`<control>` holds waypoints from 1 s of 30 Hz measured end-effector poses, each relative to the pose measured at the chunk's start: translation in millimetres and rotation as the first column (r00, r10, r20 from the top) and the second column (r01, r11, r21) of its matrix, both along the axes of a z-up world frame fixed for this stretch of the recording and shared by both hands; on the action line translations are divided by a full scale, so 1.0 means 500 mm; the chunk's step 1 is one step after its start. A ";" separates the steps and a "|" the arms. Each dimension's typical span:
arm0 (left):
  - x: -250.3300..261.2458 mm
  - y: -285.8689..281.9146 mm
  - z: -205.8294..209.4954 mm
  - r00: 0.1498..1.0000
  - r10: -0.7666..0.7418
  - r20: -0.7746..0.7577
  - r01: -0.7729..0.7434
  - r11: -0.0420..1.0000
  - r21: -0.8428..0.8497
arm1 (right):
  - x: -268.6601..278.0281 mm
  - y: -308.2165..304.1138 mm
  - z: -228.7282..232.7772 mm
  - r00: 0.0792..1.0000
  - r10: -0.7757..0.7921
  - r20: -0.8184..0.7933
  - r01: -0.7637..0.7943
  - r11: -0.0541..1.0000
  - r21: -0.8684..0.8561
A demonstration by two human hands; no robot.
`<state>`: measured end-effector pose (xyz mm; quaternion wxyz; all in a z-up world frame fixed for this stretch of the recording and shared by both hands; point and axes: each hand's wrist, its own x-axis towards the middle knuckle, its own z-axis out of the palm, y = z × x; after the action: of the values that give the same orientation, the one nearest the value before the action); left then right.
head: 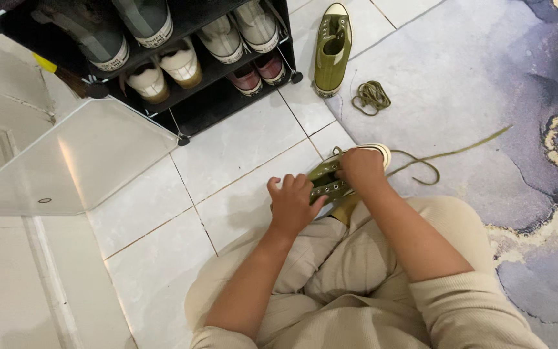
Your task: The person sits on the floor and removes the shoelaces from a pair of green canvas sneakers. They pull the laces out of the eyelets one at a time, coil the removed laces, and place them on the floor beside the shoes.
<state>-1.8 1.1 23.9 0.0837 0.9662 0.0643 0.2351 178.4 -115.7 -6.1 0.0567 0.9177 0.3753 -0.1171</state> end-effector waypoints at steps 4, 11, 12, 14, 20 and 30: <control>0.003 0.003 0.000 0.997 0.071 0.035 -0.061 0.972 -0.225 | -0.026 0.003 -0.037 0.979 0.017 0.204 -0.032 0.997 0.074; 0.008 0.068 -0.044 0.983 0.185 0.001 -0.161 0.859 -0.486 | 0.006 -0.025 -0.035 0.896 0.089 -0.435 0.156 0.854 0.496; 0.005 0.076 -0.050 0.978 0.206 0.008 -0.176 0.854 -0.490 | 0.008 -0.031 -0.031 0.857 0.163 -0.490 0.141 0.838 0.527; -0.001 0.086 -0.059 0.976 0.219 0.010 -0.184 0.846 -0.500 | -0.001 -0.034 -0.024 0.752 0.309 -0.582 0.121 0.803 0.584; -0.013 0.068 -0.040 0.970 0.230 0.083 -0.143 0.809 -0.571 | -0.074 0.027 -0.007 0.998 -0.004 -0.065 0.035 0.878 0.478; -0.055 0.042 0.084 0.917 0.387 0.096 -0.127 0.513 -0.849 | -0.077 0.027 0.036 0.855 0.229 -0.466 0.347 0.415 0.841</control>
<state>-29.5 22.2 66.1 0.4997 0.7484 0.2989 0.3176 139.9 -102.4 12.0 -0.5546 0.7451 0.3437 -0.1381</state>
